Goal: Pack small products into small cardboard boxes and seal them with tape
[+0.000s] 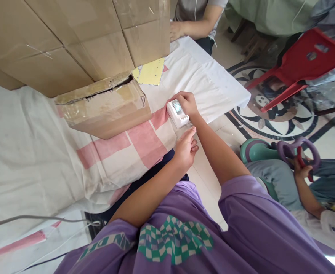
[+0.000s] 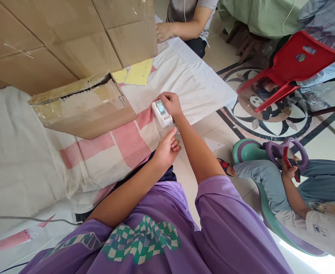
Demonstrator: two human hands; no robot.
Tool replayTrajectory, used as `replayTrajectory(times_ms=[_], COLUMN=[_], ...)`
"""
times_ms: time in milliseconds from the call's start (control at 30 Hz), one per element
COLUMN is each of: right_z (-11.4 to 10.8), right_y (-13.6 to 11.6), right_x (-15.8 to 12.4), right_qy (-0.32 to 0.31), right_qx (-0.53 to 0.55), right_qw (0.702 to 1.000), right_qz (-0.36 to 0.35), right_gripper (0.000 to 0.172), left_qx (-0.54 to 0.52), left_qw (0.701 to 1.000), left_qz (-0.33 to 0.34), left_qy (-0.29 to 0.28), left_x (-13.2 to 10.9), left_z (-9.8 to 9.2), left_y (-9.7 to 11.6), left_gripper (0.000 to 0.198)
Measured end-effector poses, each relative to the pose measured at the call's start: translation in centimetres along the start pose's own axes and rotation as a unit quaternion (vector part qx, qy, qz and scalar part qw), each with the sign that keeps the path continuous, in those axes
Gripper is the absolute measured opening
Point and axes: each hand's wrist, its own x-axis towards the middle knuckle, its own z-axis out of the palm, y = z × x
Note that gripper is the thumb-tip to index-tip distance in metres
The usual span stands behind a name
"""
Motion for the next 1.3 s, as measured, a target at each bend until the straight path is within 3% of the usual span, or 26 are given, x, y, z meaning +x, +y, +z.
replayTrajectory(times_ms=[267,567,833,1033,1300], right_z=[0.1,0.1,0.1,0.2,0.2], right_y=[0.1,0.0,-0.2,0.5,0.2], right_x=[0.1,0.0,-0.2,0.0,-0.2], right_qy=[0.007,0.009,0.002,0.008,-0.005], right_qx=[-0.007,-0.005,0.008,-0.001,-0.003], right_qw=[1.000,1.000,1.000,1.000,1.000], right_qz=[0.006,0.012,0.008,0.001,-0.010], right_gripper=[0.028,0.030,0.033,0.034,0.035], left_qx=[-0.003,0.029,0.081,0.083,0.088], left_qw=[1.000,0.999,0.985,0.979,0.978], left_qz=[-0.005,0.011,0.112,0.127,0.131], left_qy=[-0.004,0.040,0.103,0.139,0.138], left_x=[0.4,0.2,1.9,1.9,1.8], left_z=[-0.3,-0.9,-1.9,-1.6,-1.4], left_y=[-0.5,-0.9,-2.6,-2.7,-2.6], left_gripper=[0.044,0.044,0.022,0.005,0.002])
